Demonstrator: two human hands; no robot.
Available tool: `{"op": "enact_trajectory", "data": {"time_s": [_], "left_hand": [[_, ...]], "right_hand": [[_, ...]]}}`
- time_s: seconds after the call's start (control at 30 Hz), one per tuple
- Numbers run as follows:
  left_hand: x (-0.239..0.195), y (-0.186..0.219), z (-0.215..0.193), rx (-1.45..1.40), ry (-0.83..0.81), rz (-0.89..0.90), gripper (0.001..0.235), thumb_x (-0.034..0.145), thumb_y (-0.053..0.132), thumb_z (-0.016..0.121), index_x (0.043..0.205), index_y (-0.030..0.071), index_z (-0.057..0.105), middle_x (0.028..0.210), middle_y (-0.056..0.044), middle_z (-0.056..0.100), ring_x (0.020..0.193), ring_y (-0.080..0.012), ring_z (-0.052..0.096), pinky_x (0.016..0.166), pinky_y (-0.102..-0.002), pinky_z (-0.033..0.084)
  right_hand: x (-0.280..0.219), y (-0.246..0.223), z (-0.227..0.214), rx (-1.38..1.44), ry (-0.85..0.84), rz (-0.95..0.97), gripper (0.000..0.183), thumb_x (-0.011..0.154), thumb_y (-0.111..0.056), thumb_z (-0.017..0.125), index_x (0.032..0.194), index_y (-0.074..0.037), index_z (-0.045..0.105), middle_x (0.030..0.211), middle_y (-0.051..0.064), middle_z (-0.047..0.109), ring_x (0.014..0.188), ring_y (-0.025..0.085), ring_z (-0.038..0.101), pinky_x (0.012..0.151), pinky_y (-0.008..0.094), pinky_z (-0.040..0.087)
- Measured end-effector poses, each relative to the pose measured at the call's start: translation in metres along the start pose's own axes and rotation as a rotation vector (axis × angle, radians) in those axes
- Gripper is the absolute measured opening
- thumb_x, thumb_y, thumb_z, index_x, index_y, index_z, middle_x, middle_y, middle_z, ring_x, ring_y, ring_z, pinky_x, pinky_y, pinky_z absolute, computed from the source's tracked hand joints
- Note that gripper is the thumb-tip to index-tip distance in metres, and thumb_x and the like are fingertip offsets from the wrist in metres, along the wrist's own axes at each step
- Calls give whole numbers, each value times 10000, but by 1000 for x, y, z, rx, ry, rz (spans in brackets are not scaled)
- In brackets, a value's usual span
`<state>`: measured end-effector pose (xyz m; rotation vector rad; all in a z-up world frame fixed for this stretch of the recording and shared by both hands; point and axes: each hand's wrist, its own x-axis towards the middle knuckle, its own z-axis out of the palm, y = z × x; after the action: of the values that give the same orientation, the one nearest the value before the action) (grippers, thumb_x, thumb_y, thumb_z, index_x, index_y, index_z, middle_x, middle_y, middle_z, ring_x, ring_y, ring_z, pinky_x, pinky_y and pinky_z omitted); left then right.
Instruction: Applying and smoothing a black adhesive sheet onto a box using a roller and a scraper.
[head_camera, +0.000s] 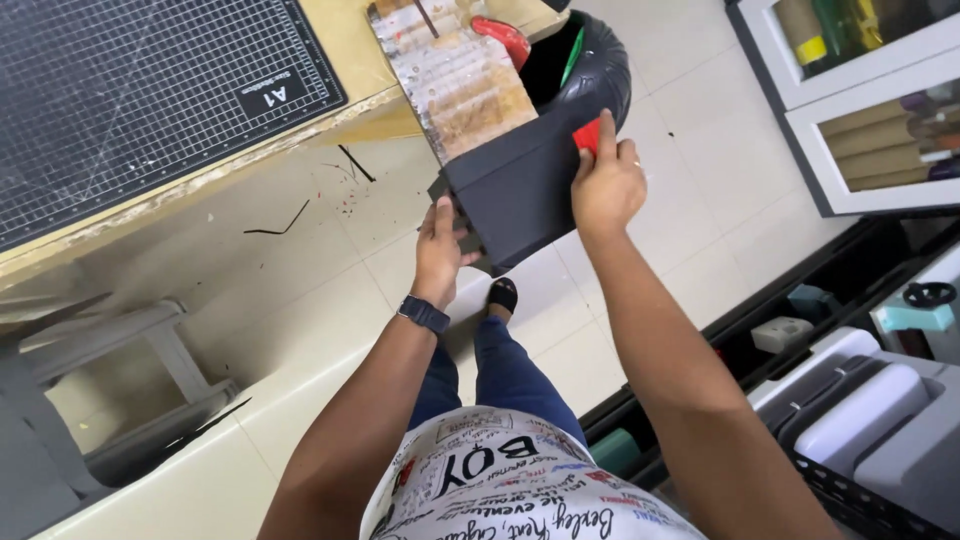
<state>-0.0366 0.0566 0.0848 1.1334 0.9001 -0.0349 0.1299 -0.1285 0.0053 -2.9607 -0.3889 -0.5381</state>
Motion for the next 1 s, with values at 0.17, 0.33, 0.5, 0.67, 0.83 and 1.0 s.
{"op": "enact_trajectory", "data": {"time_s": [0.17,0.33,0.5,0.67,0.83,1.0], "left_hand": [[15,-14,0,-53,-9,10,709,1067,507,373,1569,9,310,1515,-275,410,1319,-461,509,847,-580,640],[19,-21,-5,-97,-36,-22,766,1056,542,384,1590,6,266,1557,-305,350,1389,-514,419,961,-678,554],[31,-33,-11,-127,-43,-11,688,1059,525,392,1548,42,405,1515,-265,392,1348,-506,458,920,-702,553],[40,-39,-10,-154,-64,-6,651,1060,530,387,1508,63,456,1462,-228,436,1300,-469,497,890,-684,575],[36,-32,-15,-162,-81,-43,701,1051,527,396,1564,50,374,1551,-290,327,1394,-545,392,928,-701,552],[28,-18,-11,-159,-77,-48,730,1043,532,412,1572,34,344,1558,-294,309,1386,-553,397,902,-694,563]], "right_hand": [[-59,-104,-31,40,21,-214,548,999,-408,621,1524,-317,491,918,14,585,816,242,667,718,390,535],[-21,-41,-18,-75,53,-264,609,958,-406,686,1526,-291,499,854,11,597,717,224,652,615,387,522],[-61,-102,-38,44,-7,-267,562,980,-370,657,1515,-278,510,853,-7,565,713,228,632,618,397,513],[-43,-64,-38,166,-23,-474,549,974,-405,637,1508,-339,527,852,13,583,783,277,644,680,436,503],[-42,-15,-45,319,-112,-739,379,1031,-381,575,1373,-233,646,874,58,622,852,325,650,760,474,488],[-32,-36,-17,496,19,-1047,362,1087,-334,392,1306,-292,678,985,46,552,946,288,565,892,442,422]]}}
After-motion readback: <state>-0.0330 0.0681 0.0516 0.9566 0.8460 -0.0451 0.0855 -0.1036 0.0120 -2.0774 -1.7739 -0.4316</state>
